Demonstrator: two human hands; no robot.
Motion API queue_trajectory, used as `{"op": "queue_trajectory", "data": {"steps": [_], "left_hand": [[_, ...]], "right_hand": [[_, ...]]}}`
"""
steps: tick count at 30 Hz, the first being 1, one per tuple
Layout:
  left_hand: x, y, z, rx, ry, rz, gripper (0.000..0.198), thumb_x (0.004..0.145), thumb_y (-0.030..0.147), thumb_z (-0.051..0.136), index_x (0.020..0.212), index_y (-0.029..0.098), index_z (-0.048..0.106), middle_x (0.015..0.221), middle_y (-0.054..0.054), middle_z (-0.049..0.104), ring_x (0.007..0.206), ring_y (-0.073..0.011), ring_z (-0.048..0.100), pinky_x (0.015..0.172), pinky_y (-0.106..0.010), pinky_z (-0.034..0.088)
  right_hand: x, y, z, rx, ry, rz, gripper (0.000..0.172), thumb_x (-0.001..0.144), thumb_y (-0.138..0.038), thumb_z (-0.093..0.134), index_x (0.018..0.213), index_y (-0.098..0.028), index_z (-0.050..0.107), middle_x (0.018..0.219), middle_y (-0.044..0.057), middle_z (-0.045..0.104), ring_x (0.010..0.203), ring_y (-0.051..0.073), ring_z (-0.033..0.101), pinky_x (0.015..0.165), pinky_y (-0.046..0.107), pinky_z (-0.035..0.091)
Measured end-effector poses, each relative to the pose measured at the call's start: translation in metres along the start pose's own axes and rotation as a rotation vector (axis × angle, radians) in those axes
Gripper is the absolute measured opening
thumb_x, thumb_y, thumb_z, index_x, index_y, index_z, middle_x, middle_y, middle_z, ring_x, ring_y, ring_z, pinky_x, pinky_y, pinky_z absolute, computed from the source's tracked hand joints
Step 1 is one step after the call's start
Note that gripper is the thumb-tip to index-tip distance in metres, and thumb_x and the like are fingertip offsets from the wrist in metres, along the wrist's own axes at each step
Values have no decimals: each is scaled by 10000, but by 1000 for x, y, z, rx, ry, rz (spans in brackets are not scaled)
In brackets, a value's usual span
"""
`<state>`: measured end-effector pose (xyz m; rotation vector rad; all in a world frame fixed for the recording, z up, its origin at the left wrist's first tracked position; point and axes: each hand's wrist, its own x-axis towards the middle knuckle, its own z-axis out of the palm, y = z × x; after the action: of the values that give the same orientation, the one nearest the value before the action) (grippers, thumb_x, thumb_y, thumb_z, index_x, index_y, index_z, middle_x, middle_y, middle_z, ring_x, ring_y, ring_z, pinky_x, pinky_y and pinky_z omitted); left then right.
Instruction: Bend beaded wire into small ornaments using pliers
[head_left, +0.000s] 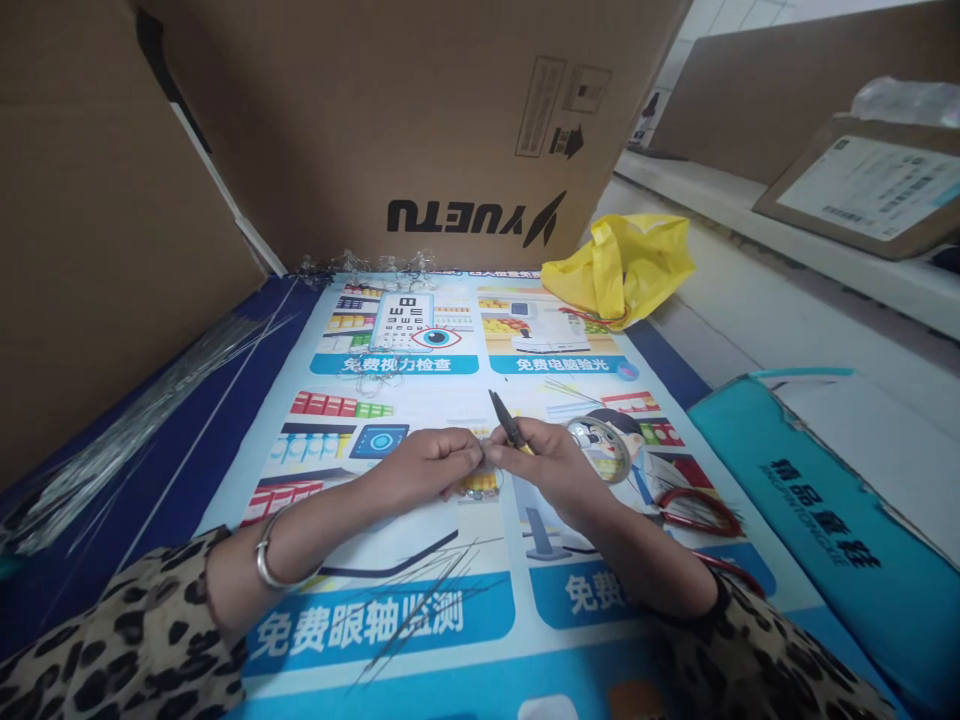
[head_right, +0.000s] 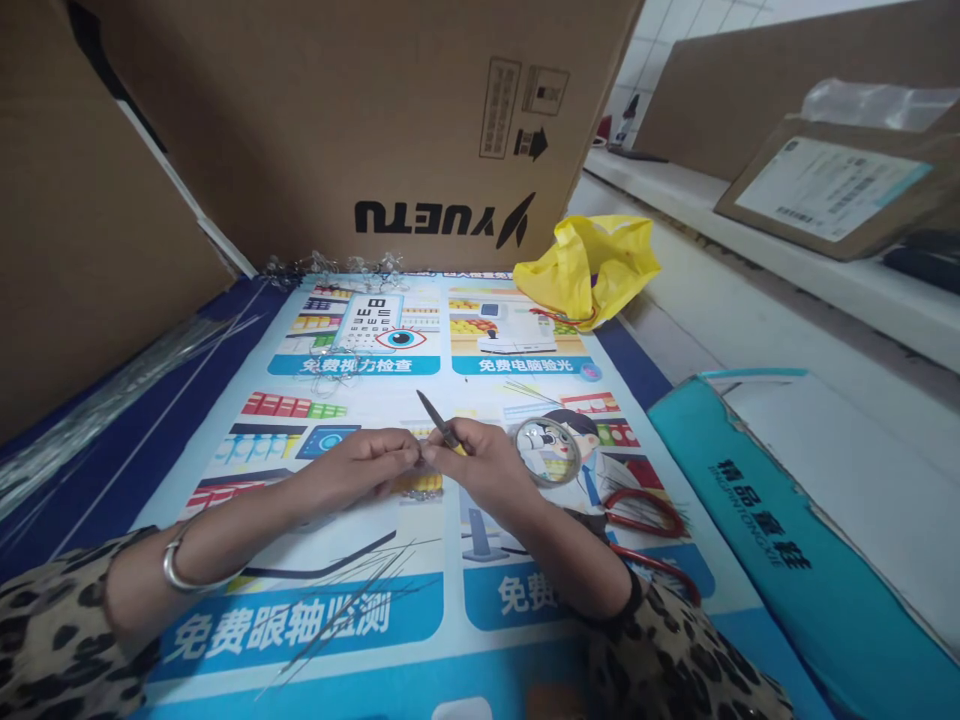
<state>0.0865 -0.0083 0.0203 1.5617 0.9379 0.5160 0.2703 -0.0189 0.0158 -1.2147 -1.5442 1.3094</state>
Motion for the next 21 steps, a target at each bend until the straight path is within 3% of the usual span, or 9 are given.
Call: {"op": "queue_trajectory", "data": {"steps": [5,11,17,21], "left_hand": [[2,2,-2,188,34,16,260,814,269,419,601,165,525,570,22,509,545,-101,436,529,-215,315],[6,3,-5,455,48,271,249,807,204,430,591,172,551,649,18,574,755,-141,507,799,-279,344],[6,4,-10,523,35,251,314,863,337,406,677,173,599,665,2,580,774,-155,489,762,-289,363],[4,4,-12,385,-28,180,314,862,378,420,705,160,582,693,5,568,707,-128,497,680,-245,370]], "right_hand": [[-1,-2,3,32,-4,39,165,704,-343,622,729,-182,593,681,-36,560,680,109,497,672,257,391],[-2,-1,7,106,-13,51,195,689,-354,642,736,-172,588,665,-32,545,647,100,482,644,249,387],[-1,0,4,64,1,-5,176,717,-346,625,748,-177,588,647,-37,526,628,94,467,636,243,379],[-1,-1,1,5,9,-37,167,723,-341,619,743,-177,588,665,-35,539,645,99,480,644,247,384]]}}
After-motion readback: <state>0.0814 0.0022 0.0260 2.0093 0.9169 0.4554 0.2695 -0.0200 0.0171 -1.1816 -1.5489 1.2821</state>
